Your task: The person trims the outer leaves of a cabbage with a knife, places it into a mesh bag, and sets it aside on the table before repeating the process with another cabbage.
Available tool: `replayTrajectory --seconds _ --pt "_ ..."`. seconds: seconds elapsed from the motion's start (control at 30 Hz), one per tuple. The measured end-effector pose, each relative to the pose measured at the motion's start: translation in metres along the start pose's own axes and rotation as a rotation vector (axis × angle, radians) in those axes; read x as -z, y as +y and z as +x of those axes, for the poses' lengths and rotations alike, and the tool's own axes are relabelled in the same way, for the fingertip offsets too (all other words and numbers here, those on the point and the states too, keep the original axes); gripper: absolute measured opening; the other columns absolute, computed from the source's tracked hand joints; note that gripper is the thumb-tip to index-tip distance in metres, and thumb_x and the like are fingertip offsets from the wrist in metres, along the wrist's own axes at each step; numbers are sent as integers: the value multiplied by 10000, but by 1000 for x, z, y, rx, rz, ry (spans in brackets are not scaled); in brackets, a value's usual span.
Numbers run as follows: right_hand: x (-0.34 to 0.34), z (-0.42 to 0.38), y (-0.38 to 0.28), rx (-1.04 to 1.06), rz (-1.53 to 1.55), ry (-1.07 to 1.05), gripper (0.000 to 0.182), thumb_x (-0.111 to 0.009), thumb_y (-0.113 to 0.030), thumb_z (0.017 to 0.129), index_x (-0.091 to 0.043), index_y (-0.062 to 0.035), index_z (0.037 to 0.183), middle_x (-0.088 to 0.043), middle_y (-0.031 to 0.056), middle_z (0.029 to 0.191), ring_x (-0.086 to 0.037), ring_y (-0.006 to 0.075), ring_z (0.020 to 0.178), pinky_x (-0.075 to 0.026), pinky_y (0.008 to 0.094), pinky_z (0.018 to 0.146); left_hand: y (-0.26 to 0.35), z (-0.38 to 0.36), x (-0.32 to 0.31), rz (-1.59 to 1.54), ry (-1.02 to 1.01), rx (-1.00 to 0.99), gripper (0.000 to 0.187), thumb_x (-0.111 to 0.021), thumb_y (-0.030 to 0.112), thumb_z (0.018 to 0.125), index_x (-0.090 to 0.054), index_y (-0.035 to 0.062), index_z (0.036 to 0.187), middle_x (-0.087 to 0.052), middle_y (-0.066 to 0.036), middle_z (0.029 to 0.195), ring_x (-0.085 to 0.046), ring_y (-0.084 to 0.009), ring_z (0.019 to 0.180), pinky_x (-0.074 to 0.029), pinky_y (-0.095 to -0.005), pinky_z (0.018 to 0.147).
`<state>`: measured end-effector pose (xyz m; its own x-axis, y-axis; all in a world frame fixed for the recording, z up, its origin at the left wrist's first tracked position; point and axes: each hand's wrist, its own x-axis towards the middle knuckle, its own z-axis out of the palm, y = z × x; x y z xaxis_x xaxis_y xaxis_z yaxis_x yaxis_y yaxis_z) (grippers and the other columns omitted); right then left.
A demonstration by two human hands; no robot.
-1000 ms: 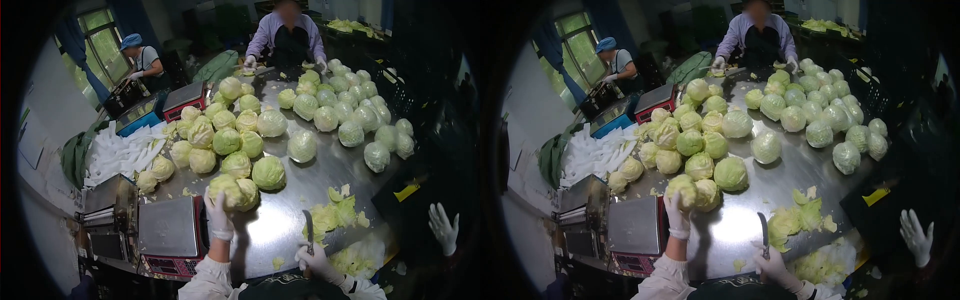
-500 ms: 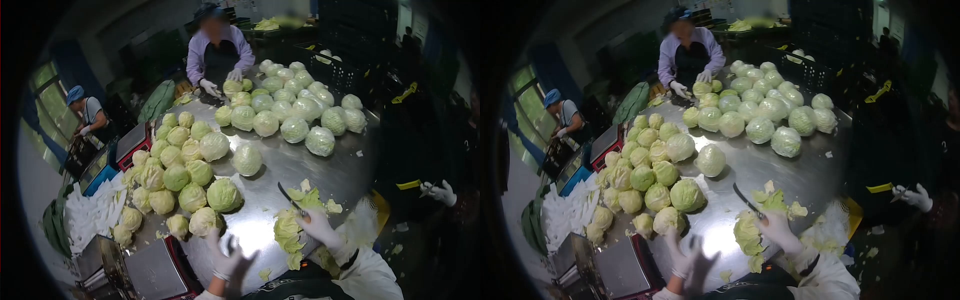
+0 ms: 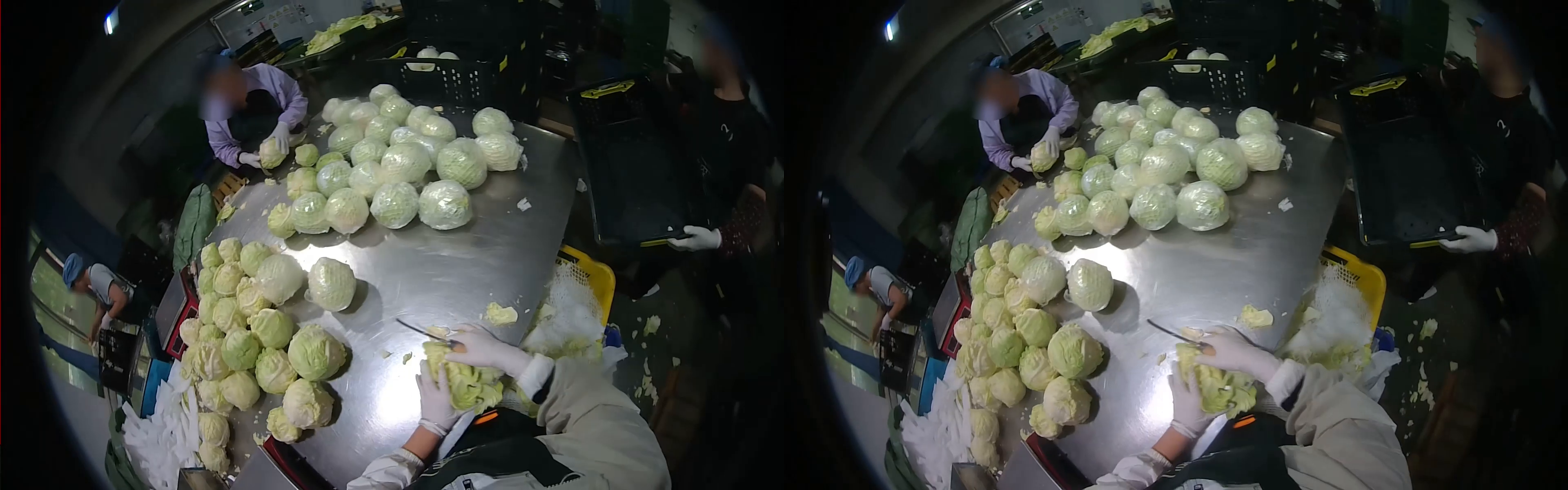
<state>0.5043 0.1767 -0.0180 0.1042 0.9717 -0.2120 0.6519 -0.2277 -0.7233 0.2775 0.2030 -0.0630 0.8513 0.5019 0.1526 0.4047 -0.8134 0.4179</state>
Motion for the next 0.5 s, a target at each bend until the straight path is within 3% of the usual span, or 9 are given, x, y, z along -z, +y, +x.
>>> replayTrajectory --seconds 0.07,0.13,0.2,0.27,0.33,0.4,0.47,0.5 --pt "8 -39 40 -82 32 185 565 -712 -438 880 -687 -62 1301 -622 236 1337 -555 370 1292 -422 436 1112 23 19 -16 -84 -74 -64 1369 -781 755 670 -154 -23 1606 -178 -485 1530 -219 -638 1428 -218 -676 1160" --pt "25 -81 81 -117 64 398 477 -731 -359 862 -701 -31 1208 -657 222 1243 -609 362 1193 -478 434 1025 59 38 -16 -98 -293 -300 1291 -794 718 691 -210 26 1612 -159 -449 1570 -191 -608 1467 -194 -666 1181" --pt "41 -121 115 -144 99 552 438 -741 -316 863 -700 3 1161 -705 170 1135 -668 313 1082 -510 391 971 83 59 3 -200 -360 -408 1240 -792 696 711 -239 45 1610 -167 -425 1584 -192 -593 1476 -193 -670 1179" --pt "67 -155 104 -362 236 549 433 -743 -298 871 -692 16 1166 -730 131 1085 -696 247 1023 -525 352 932 83 72 10 -298 -416 -498 1189 -791 673 731 -268 64 1609 -176 -402 1598 -194 -578 1485 -193 -675 1177" --pt "61 -174 120 -382 360 638 408 -741 -255 879 -688 21 1175 -733 124 1099 -693 225 1031 -523 346 938 55 82 25 -6 -142 -319 1060 -750 618 793 -318 72 1592 -200 -372 1607 -204 -565 1482 -159 -685 1180" --pt "48 -185 122 -396 491 720 385 -739 -212 887 -684 26 1184 -737 117 1113 -689 203 1040 -521 340 944 3 88 20 4 90 243 974 -715 598 843 -348 53 1563 -261 -345 1589 -214 -573 1463 -110 -734 1153" --pt "39 -189 111 -404 631 775 351 -728 -117 898 -674 42 1207 -741 107 1141 -683 178 1045 -516 322 954 -47 91 17 137 187 511 926 -671 609 866 -394 6 1512 -265 -365 1572 -207 -595 1450 -101 -747 1146" --pt "35 -187 110 -382 639 765 351 -728 -117 898 -674 42 1207 -741 107 1141 -683 178 1045 -516 322 954 -44 101 15 249 150 527 919 -622 614 896 -397 -51 1488 -288 -398 1540 -221 -607 1435 -107 -740 1151"
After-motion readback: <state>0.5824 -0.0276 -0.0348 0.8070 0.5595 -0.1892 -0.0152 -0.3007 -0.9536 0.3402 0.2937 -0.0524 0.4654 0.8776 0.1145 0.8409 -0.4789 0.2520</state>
